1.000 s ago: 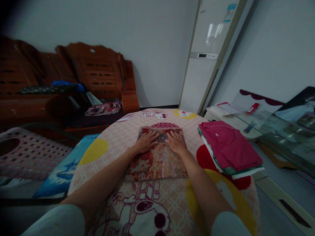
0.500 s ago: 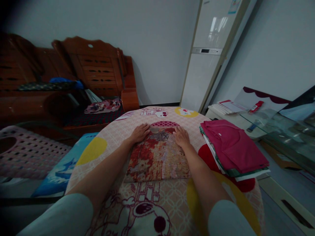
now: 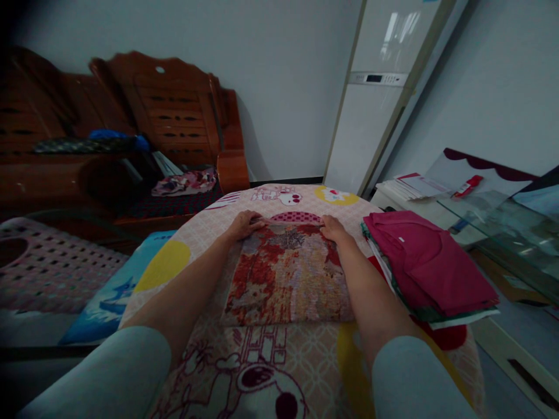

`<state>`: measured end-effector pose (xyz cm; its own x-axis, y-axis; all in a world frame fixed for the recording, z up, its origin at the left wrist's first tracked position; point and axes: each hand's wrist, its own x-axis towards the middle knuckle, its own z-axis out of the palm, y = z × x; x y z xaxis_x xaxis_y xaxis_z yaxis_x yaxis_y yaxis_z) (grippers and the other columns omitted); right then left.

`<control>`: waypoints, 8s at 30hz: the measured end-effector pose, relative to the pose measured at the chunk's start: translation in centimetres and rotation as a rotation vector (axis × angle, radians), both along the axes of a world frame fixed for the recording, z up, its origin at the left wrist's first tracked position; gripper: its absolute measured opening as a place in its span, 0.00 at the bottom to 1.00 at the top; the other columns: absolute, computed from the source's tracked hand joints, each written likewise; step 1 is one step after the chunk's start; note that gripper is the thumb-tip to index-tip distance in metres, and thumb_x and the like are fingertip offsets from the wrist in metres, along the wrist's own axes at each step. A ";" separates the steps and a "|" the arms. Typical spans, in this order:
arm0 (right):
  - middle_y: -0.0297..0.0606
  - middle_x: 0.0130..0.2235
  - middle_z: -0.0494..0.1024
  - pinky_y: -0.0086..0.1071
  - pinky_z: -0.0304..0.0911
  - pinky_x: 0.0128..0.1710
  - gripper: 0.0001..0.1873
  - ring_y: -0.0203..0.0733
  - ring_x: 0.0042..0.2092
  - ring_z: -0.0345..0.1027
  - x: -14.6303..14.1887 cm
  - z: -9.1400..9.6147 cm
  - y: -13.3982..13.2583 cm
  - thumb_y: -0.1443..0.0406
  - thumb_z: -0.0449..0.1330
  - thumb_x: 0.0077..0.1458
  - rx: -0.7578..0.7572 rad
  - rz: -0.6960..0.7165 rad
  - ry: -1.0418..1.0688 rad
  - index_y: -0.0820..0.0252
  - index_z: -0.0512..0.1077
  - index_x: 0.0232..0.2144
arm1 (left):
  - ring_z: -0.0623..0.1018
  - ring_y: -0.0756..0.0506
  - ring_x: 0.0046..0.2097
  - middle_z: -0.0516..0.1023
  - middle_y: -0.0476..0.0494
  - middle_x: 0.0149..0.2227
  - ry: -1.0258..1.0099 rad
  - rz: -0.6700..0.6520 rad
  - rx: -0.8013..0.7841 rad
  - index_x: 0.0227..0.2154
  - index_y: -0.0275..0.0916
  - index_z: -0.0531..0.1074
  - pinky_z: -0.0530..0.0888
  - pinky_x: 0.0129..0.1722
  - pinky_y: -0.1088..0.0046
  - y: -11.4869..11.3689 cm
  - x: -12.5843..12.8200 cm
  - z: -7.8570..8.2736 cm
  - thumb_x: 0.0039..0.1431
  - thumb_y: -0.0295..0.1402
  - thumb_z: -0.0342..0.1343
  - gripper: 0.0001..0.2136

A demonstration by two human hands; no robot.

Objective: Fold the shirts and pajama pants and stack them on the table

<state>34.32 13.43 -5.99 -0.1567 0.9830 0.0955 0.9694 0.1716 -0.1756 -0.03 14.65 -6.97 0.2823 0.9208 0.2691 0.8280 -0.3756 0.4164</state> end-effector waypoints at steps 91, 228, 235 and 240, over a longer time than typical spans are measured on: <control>0.48 0.64 0.65 0.49 0.47 0.65 0.26 0.51 0.65 0.55 -3.6 -1.5 -19.1 0.56 0.47 0.66 0.222 0.289 0.059 0.59 0.66 0.61 | 0.58 0.39 0.68 0.55 0.40 0.69 0.285 -0.455 0.093 0.67 0.46 0.53 0.54 0.65 0.55 -17.9 5.8 0.1 0.68 0.47 0.41 0.28; 0.49 0.57 0.73 0.49 0.58 0.61 0.24 0.50 0.60 0.65 -3.7 -1.6 -16.3 0.61 0.46 0.65 0.311 0.376 0.241 0.62 0.70 0.57 | 0.55 0.39 0.69 0.54 0.37 0.69 0.271 -0.367 0.007 0.68 0.42 0.51 0.49 0.67 0.52 -18.3 6.1 1.2 0.69 0.47 0.39 0.28; 0.50 0.56 0.74 0.49 0.59 0.60 0.24 0.51 0.58 0.66 -3.4 -2.5 -16.1 0.60 0.46 0.64 0.326 0.328 0.299 0.63 0.71 0.56 | 0.60 0.40 0.68 0.59 0.38 0.68 0.164 -0.360 -0.013 0.66 0.41 0.57 0.54 0.66 0.55 -17.8 5.6 1.0 0.68 0.45 0.42 0.27; 0.50 0.53 0.76 0.48 0.60 0.57 0.23 0.52 0.54 0.68 -0.7 -2.5 -15.6 0.64 0.46 0.61 0.452 0.095 0.362 0.63 0.72 0.53 | 0.73 0.42 0.58 0.74 0.37 0.57 -0.062 -0.049 0.048 0.58 0.37 0.68 0.68 0.58 0.64 -16.3 2.8 1.4 0.65 0.36 0.46 0.21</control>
<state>33.65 -2.12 -8.46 -0.1212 0.8153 0.5663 0.8378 0.3900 -0.3821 2.73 -1.67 -5.55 0.3080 0.8921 0.3305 0.7817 -0.4353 0.4466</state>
